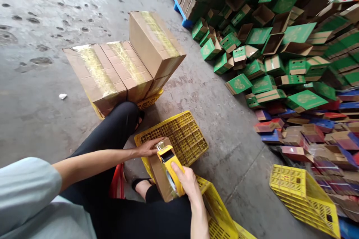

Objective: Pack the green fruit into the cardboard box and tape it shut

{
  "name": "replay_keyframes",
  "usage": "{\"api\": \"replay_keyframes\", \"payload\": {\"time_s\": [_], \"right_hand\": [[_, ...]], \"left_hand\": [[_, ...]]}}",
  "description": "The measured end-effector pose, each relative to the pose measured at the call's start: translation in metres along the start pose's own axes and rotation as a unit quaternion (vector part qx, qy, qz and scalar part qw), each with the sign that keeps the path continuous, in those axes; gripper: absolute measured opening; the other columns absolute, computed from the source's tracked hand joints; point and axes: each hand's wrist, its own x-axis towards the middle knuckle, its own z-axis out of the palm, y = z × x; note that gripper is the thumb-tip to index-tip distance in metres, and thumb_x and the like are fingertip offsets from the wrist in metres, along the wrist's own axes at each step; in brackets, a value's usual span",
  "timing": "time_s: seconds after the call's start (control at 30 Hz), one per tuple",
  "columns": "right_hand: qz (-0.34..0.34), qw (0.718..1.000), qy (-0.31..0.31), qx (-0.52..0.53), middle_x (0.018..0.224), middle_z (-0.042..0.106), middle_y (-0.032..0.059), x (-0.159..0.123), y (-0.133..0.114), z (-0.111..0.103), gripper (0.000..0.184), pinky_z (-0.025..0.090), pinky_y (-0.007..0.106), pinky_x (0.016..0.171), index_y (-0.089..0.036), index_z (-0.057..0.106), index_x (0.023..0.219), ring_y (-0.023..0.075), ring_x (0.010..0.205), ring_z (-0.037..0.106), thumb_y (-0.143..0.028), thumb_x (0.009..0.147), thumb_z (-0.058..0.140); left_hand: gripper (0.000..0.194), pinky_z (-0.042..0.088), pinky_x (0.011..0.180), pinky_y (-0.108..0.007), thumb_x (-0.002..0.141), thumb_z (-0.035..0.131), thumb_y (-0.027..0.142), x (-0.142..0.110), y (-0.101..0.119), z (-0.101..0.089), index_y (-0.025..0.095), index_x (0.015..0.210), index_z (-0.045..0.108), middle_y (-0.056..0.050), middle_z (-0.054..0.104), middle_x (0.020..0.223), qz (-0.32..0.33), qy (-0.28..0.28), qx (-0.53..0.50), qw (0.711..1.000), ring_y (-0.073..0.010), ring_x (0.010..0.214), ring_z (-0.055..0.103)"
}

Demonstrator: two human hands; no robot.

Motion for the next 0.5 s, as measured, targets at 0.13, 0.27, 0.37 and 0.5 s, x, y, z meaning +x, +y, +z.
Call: {"api": "replay_keyframes", "payload": {"time_s": [0.13,0.27,0.37,0.5], "right_hand": [[0.021,1.0,-0.001,-0.016,0.053,0.058,-0.0009,-0.006,0.003,-0.007,0.057,0.047,0.026,0.048,-0.023,0.057,0.069,0.0167,0.049,0.059,-0.077,0.082,0.064],[0.045,0.999,-0.001,-0.012,0.053,0.062,0.0018,-0.011,0.022,-0.009,0.052,0.05,0.027,0.048,-0.024,0.057,0.071,0.0185,0.049,0.062,-0.073,0.084,0.065],[0.054,0.998,-0.008,-0.007,0.054,0.062,0.0028,-0.012,0.032,-0.008,0.05,0.051,0.028,0.048,-0.023,0.057,0.072,0.0191,0.049,0.063,-0.071,0.087,0.063],[0.043,0.998,0.003,-0.055,0.057,0.064,0.004,-0.005,0.039,-0.004,0.05,0.051,0.027,0.049,-0.022,0.059,0.071,0.0197,0.052,0.066,-0.068,0.09,0.061]], "left_hand": [[0.092,0.03,0.128,-0.051,0.088,0.073,0.063,0.0,-0.001,0.0,0.02,0.164,0.043,-0.013,0.043,0.168,0.002,-0.011,0.004,1.0,-0.0376,0.153,0.042],[0.104,0.026,0.129,-0.051,0.087,0.074,0.067,0.001,0.001,-0.007,0.018,0.168,0.032,-0.015,0.035,0.171,0.006,-0.061,-0.015,0.998,-0.0372,0.156,0.037],[0.118,0.023,0.131,-0.049,0.081,0.081,0.066,0.001,0.006,-0.013,0.019,0.171,0.021,-0.015,0.026,0.175,0.015,-0.123,-0.05,0.991,-0.0366,0.159,0.03],[0.139,0.019,0.132,-0.05,0.069,0.094,0.059,0.001,0.012,-0.018,0.023,0.173,0.01,-0.014,0.017,0.177,-0.007,-0.158,-0.04,0.987,-0.0382,0.162,0.02]]}}
